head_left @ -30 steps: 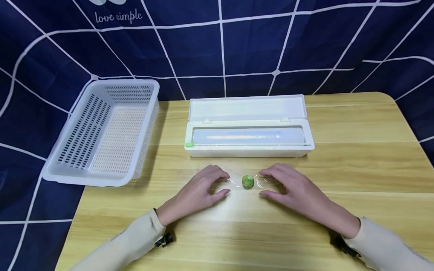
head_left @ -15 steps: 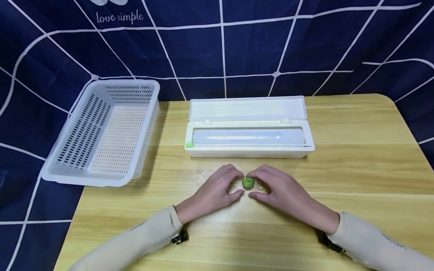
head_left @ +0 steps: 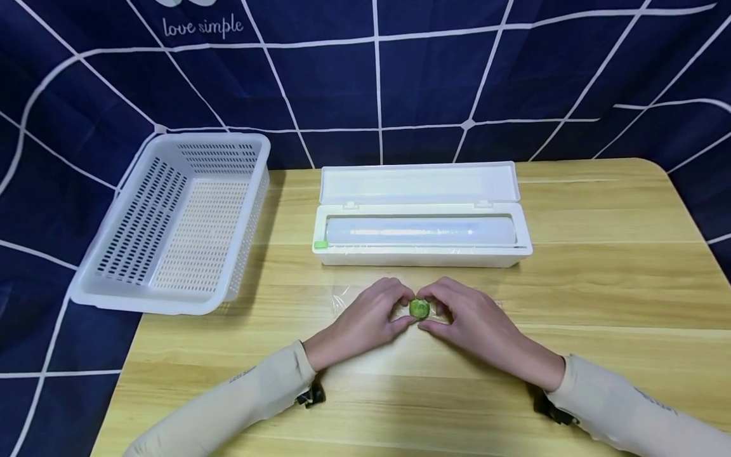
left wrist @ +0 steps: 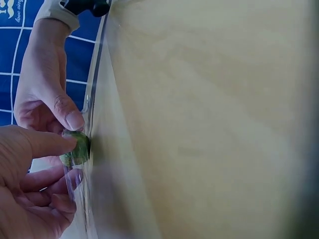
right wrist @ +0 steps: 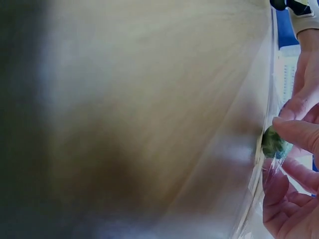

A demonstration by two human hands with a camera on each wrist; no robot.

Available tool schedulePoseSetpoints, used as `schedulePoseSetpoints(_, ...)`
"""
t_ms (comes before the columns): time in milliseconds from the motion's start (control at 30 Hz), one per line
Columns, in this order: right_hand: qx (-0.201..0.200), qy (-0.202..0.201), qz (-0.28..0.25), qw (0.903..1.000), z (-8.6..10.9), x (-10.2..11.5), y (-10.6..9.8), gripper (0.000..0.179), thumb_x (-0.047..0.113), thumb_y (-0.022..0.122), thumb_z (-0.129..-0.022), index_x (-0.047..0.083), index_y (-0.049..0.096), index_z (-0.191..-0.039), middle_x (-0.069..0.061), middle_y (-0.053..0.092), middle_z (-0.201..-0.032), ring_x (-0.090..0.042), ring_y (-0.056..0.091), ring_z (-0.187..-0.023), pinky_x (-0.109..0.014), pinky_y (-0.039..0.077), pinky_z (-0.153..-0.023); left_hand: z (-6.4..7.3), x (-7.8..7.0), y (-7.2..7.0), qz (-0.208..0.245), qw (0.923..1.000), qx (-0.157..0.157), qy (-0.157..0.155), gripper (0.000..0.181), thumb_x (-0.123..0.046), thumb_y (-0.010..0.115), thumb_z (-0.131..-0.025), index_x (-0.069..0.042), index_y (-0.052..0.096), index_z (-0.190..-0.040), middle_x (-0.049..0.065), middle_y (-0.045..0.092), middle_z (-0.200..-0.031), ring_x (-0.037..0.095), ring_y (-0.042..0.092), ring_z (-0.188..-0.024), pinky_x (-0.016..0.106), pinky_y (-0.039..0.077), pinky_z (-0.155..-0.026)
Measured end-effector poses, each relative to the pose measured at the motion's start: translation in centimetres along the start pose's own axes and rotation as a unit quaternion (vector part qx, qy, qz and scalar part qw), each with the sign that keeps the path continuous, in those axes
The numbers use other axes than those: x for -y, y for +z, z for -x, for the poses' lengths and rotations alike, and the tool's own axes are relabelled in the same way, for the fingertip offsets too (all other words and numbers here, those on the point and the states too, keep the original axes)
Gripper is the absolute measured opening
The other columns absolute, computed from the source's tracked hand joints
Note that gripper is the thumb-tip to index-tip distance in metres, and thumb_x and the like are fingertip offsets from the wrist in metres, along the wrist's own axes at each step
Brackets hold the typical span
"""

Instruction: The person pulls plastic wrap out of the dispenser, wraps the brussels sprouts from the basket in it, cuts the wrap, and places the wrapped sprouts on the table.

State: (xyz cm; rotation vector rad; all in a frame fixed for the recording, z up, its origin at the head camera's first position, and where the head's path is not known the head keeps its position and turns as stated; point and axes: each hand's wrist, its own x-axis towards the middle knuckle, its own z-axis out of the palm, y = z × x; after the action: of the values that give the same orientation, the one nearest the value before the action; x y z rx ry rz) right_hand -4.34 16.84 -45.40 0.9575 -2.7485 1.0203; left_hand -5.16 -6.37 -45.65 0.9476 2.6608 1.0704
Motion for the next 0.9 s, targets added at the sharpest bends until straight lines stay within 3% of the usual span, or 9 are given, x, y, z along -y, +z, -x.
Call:
schedulePoseSetpoints(233, 0.007, 0.012, -0.009, 0.9999, -0.2, -0.1, -0.2, 0.039, 0.012, 0.098, -0.083, 0.014, 0.078, -0.116, 0.008, 0.062, -0.088, -0.005, 0.054, -0.072, -0.022, 0.046, -0.058, -0.4, 0.0, 0.0, 0.003, 1.0000, 0.004, 0.002, 0.020, -0.014, 0.083, -0.099, -0.002, 0.077, -0.113, 0.003, 0.067, -0.097, 0.013, 0.056, -0.090, 0.025, 0.051, -0.079)
schedulePoseSetpoints(433, 0.031, 0.035, -0.005, 0.9989, -0.6, -0.2, -0.7, 0.032, 0.017, 0.093, -0.090, 0.013, 0.082, -0.119, 0.008, 0.064, -0.091, -0.005, 0.054, -0.072, -0.024, 0.047, -0.059, -0.5, 0.0, -0.2, -0.026, 0.9996, 0.010, 0.007, 0.026, -0.019, 0.079, -0.104, 0.000, 0.076, -0.121, 0.003, 0.067, -0.098, 0.014, 0.057, -0.091, 0.026, 0.052, -0.080)
schedulePoseSetpoints(700, 0.055, 0.046, 0.003, 0.9974, -1.1, -0.4, -1.3, 0.033, 0.019, 0.089, -0.094, 0.008, 0.083, -0.125, 0.008, 0.066, -0.093, -0.006, 0.053, -0.072, -0.025, 0.047, -0.060, -0.6, -0.2, -0.3, -0.028, 0.9993, -0.026, -0.002, 0.027, -0.017, 0.083, -0.099, -0.003, 0.076, -0.122, 0.004, 0.070, -0.112, 0.019, 0.058, -0.105, 0.029, 0.053, -0.090)
schedulePoseSetpoints(900, 0.067, 0.045, -0.007, 0.9967, -1.3, -0.5, -1.5, 0.034, 0.019, 0.086, -0.097, 0.010, 0.081, -0.129, 0.009, 0.066, -0.093, -0.006, 0.053, -0.073, -0.025, 0.047, -0.060, -0.8, -0.3, -0.3, -0.027, 0.9987, -0.039, 0.018, 0.026, -0.014, 0.085, -0.097, -0.004, 0.078, -0.121, 0.005, 0.072, -0.116, 0.021, 0.061, -0.110, 0.032, 0.052, -0.103)
